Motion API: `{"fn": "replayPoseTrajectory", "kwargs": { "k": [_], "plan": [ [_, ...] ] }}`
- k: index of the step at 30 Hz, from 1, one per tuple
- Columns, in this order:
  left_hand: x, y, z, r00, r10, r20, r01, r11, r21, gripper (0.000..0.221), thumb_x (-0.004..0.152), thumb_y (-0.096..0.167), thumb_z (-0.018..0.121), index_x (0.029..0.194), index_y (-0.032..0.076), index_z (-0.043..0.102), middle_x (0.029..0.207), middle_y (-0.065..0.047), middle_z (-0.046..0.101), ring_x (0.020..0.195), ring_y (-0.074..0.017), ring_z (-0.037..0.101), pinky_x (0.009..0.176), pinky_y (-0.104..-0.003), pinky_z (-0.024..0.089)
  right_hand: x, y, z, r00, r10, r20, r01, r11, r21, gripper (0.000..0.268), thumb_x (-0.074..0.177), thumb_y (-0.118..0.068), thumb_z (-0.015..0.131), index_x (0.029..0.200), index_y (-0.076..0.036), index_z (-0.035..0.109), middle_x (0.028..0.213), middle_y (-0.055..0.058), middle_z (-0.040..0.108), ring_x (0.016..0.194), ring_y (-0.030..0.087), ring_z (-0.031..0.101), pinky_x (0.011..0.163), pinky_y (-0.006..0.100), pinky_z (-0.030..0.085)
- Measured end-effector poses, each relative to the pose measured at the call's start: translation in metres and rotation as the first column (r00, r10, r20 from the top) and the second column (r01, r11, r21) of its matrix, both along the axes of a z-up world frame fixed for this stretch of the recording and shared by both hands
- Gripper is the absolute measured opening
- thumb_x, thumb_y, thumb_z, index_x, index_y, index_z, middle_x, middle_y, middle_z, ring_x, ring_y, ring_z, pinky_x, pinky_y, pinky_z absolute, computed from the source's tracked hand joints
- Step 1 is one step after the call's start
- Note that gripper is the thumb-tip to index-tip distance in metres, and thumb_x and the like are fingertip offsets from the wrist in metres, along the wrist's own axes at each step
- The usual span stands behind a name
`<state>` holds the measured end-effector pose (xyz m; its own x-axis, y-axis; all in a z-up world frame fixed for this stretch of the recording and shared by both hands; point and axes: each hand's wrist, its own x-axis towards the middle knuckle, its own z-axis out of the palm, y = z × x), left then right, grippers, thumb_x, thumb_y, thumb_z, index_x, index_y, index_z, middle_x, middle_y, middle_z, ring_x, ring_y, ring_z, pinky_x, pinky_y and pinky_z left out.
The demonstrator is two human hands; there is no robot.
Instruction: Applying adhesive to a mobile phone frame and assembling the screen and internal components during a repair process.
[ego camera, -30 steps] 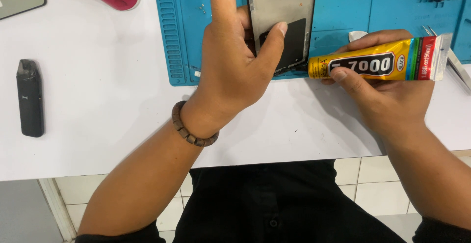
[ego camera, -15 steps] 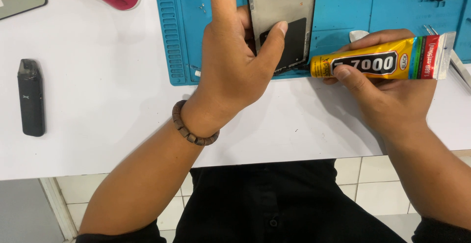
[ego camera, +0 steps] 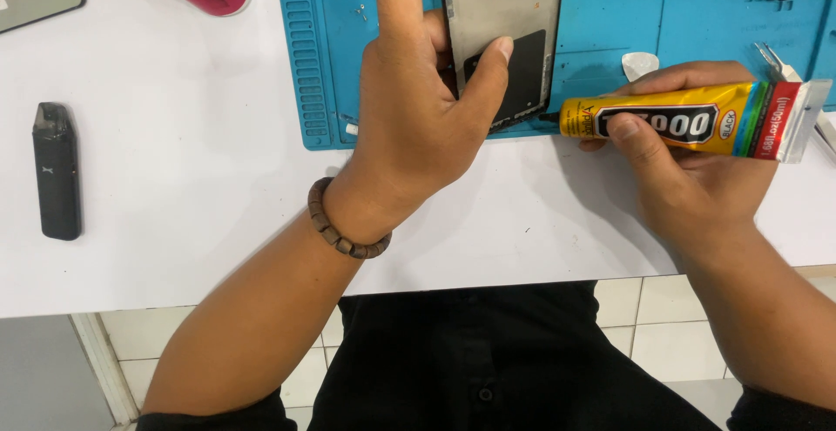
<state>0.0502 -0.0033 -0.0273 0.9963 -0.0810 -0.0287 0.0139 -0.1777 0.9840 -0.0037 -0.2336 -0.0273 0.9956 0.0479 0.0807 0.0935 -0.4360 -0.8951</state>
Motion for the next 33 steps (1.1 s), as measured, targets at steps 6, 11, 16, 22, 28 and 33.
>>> {"fn": "replayPoseTrajectory", "kwargs": {
  "k": [6,11,16,22,28,33],
  "plan": [
    [0.000,0.000,-0.001,1.000,-0.010,0.019,0.010,1.000,0.001,0.062,0.104,0.016,0.062,0.149,0.011,0.019,0.088,-0.003,0.079,0.065,-0.0109,0.072,0.053,-0.021,0.057,0.000,0.002,0.000,1.000,0.008,0.025,-0.008,0.999,0.033,0.022,0.110,0.008,0.066,0.123,0.010,0.048,0.122,0.026,0.055,0.106,0.036,0.068,0.085,0.041,0.068],
    [0.000,0.000,0.000,1.000,0.003,0.005,-0.003,1.000,0.027,0.064,0.103,0.017,0.062,0.150,0.011,0.019,0.086,-0.001,0.079,0.058,-0.0090,0.066,0.050,-0.021,0.053,-0.001,0.003,-0.001,0.998,0.020,0.053,-0.022,0.998,0.050,0.022,0.110,0.009,0.065,0.122,0.011,0.046,0.121,0.026,0.051,0.106,0.041,0.070,0.083,0.043,0.069],
    [0.000,0.000,0.002,1.000,0.018,-0.014,-0.017,0.999,0.028,0.067,0.102,0.013,0.064,0.152,0.011,0.019,0.071,0.001,0.067,0.053,-0.0087,0.053,0.051,-0.023,0.044,-0.001,-0.004,-0.007,0.990,0.078,0.115,-0.082,0.996,0.023,0.024,0.109,0.013,0.063,0.122,0.013,0.042,0.120,0.029,0.050,0.097,0.047,0.072,0.081,0.046,0.068],
    [0.000,0.000,0.002,1.000,0.011,-0.009,-0.010,1.000,0.026,0.064,0.103,0.014,0.063,0.151,0.011,0.020,0.079,0.001,0.075,0.053,-0.0077,0.057,0.049,-0.021,0.047,-0.001,-0.015,-0.019,0.972,0.100,0.213,-0.084,0.993,-0.083,0.025,0.111,0.004,0.070,0.123,0.009,0.049,0.118,0.027,0.057,0.110,0.036,0.065,0.096,0.042,0.059],
    [0.000,0.000,0.001,1.000,0.019,-0.023,-0.019,0.999,0.033,0.068,0.102,0.015,0.064,0.153,0.011,0.018,0.078,0.001,0.075,0.054,-0.0077,0.058,0.049,-0.022,0.047,-0.001,-0.015,-0.021,0.960,0.109,0.259,-0.091,0.993,-0.079,0.027,0.110,0.001,0.070,0.123,0.008,0.047,0.116,0.027,0.058,0.110,0.038,0.067,0.098,0.043,0.057],
    [0.001,-0.001,0.001,0.999,0.033,-0.029,-0.032,0.998,0.051,0.070,0.102,0.014,0.065,0.154,0.011,0.018,0.074,0.002,0.070,0.054,-0.0078,0.055,0.051,-0.022,0.046,0.000,-0.016,-0.022,0.955,0.120,0.271,-0.100,0.991,-0.087,0.027,0.110,0.000,0.070,0.123,0.007,0.048,0.115,0.025,0.060,0.111,0.037,0.066,0.097,0.042,0.057]
  ]
}}
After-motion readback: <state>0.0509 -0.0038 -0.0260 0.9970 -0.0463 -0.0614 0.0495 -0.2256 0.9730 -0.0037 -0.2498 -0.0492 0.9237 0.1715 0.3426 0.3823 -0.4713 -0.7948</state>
